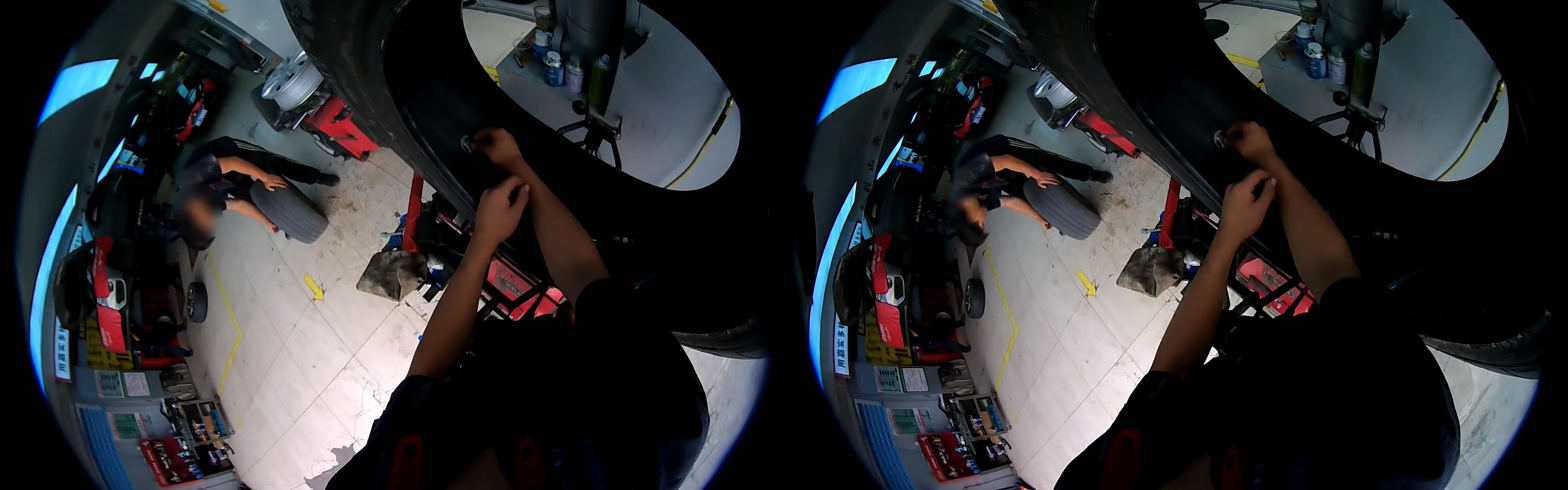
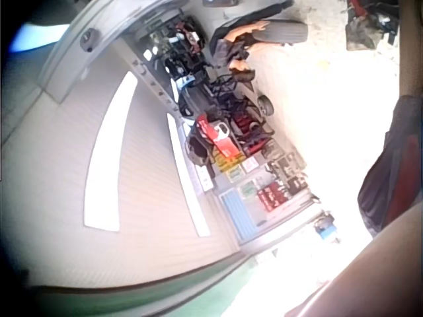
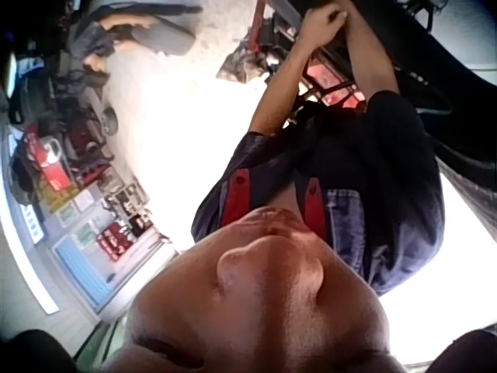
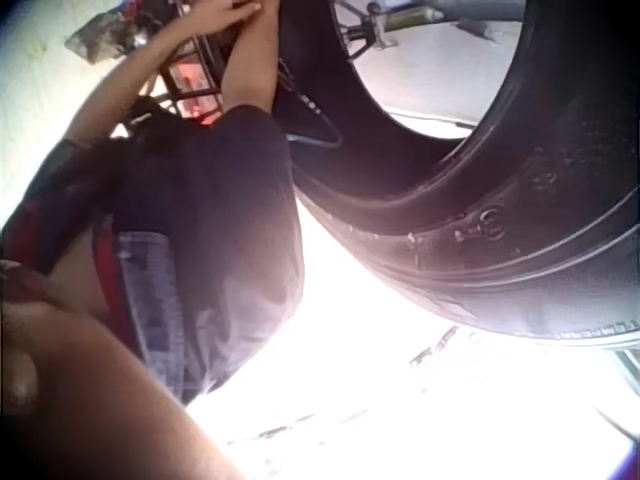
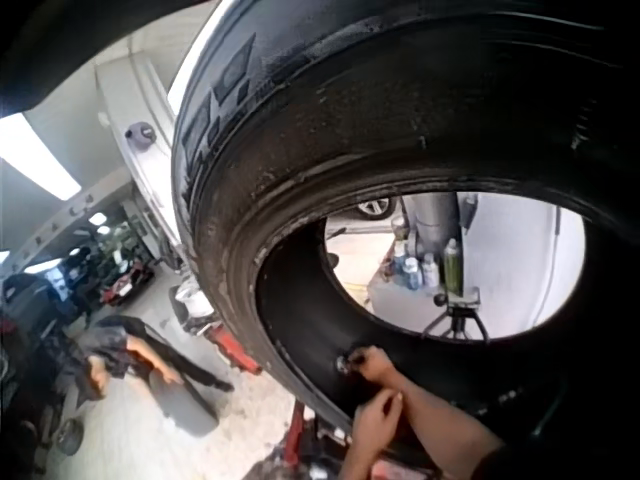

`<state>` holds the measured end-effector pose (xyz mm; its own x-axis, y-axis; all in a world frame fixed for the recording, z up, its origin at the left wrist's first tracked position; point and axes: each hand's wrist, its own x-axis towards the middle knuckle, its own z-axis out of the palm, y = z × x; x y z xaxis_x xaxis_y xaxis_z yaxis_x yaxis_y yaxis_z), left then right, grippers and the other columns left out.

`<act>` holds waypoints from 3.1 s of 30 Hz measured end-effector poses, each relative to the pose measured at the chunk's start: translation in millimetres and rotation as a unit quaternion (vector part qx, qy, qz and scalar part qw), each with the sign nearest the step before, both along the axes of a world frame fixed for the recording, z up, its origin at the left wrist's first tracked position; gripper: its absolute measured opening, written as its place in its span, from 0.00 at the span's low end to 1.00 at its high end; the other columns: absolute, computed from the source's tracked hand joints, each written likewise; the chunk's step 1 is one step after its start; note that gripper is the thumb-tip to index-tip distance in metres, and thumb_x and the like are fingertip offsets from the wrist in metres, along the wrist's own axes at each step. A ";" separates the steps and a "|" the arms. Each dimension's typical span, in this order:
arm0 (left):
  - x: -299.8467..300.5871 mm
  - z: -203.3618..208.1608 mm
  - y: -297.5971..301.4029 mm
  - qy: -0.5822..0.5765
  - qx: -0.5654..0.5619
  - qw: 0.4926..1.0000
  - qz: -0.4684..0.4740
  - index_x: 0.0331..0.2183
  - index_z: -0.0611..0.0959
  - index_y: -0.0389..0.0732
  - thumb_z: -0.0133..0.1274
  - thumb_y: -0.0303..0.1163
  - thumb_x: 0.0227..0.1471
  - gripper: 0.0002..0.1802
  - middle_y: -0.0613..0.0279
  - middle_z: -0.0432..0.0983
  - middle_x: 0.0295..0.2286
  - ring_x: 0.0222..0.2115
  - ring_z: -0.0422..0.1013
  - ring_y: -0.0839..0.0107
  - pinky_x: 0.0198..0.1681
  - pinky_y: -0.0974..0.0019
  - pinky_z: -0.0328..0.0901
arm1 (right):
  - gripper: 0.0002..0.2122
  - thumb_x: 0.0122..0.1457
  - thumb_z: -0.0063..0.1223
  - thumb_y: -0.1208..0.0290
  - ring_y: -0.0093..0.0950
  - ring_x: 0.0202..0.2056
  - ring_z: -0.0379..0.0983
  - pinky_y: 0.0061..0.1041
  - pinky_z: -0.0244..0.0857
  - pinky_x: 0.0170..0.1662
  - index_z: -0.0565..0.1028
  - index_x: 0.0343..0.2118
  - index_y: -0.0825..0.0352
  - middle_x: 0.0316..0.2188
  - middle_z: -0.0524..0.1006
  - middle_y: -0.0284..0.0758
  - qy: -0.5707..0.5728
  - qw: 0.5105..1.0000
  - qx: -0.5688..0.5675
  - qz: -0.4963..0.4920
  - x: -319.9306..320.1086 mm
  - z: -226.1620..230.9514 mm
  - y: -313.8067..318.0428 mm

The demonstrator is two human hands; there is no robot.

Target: The person works on a tire mounted on a tire changer, handling a small blue valve cap and a silver spray can. They manipulate the tire valve area, apply spray, and adjust the tire on the machine while another person works nearby on a separate wheel.

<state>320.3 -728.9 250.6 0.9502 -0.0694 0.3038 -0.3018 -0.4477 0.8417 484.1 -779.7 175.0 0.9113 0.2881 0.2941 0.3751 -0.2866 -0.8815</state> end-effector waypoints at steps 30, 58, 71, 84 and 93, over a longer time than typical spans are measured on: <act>-6.5 3.9 -2.4 -0.026 0.026 0.999 0.016 0.27 0.77 0.33 0.51 0.32 0.53 0.10 0.52 0.71 0.15 0.14 0.69 0.64 0.19 0.65 0.60 | 0.36 0.52 0.44 0.73 0.49 0.30 0.75 0.42 0.68 0.38 0.41 0.64 0.63 0.26 0.76 0.54 -0.019 0.930 -0.362 0.055 -54.9 14.2 6.6; -3.1 1.8 0.1 -0.055 0.006 0.998 0.024 0.26 0.76 0.32 0.52 0.29 0.52 0.09 0.54 0.68 0.13 0.13 0.65 0.68 0.18 0.67 0.57 | 0.31 0.57 0.36 0.75 0.44 0.23 0.76 0.42 0.69 0.25 0.40 0.62 0.75 0.24 0.77 0.51 -0.035 0.925 -0.378 0.018 -56.5 5.1 30.0; -5.3 6.0 0.6 -0.033 0.005 0.999 0.025 0.26 0.76 0.34 0.51 0.30 0.52 0.09 0.51 0.68 0.15 0.14 0.66 0.60 0.18 0.63 0.57 | 0.30 0.57 0.36 0.74 0.44 0.23 0.76 0.42 0.69 0.25 0.42 0.61 0.75 0.24 0.77 0.50 -0.012 0.930 -0.367 0.006 -58.6 2.0 31.0; -5.7 5.3 0.2 -0.037 -0.013 0.999 0.025 0.26 0.77 0.33 0.51 0.29 0.52 0.08 0.49 0.69 0.15 0.14 0.68 0.56 0.19 0.62 0.58 | 0.30 0.57 0.36 0.74 0.43 0.23 0.77 0.42 0.69 0.24 0.44 0.61 0.76 0.24 0.78 0.50 0.003 0.934 -0.356 -0.015 -59.4 -2.7 31.4; -4.9 3.3 1.6 -0.052 -0.008 0.998 0.026 0.26 0.77 0.32 0.52 0.29 0.52 0.09 0.54 0.67 0.13 0.11 0.62 0.70 0.18 0.68 0.56 | 0.29 0.57 0.36 0.75 0.43 0.24 0.77 0.41 0.69 0.24 0.45 0.61 0.77 0.24 0.78 0.50 -0.001 0.928 -0.373 0.002 -62.2 -2.2 29.2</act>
<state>315.4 -727.3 254.0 0.9159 -0.0164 0.4010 -0.3645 -0.4523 0.8140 421.9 -750.4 172.8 0.9094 0.4157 0.0136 0.3794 -0.8157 -0.4367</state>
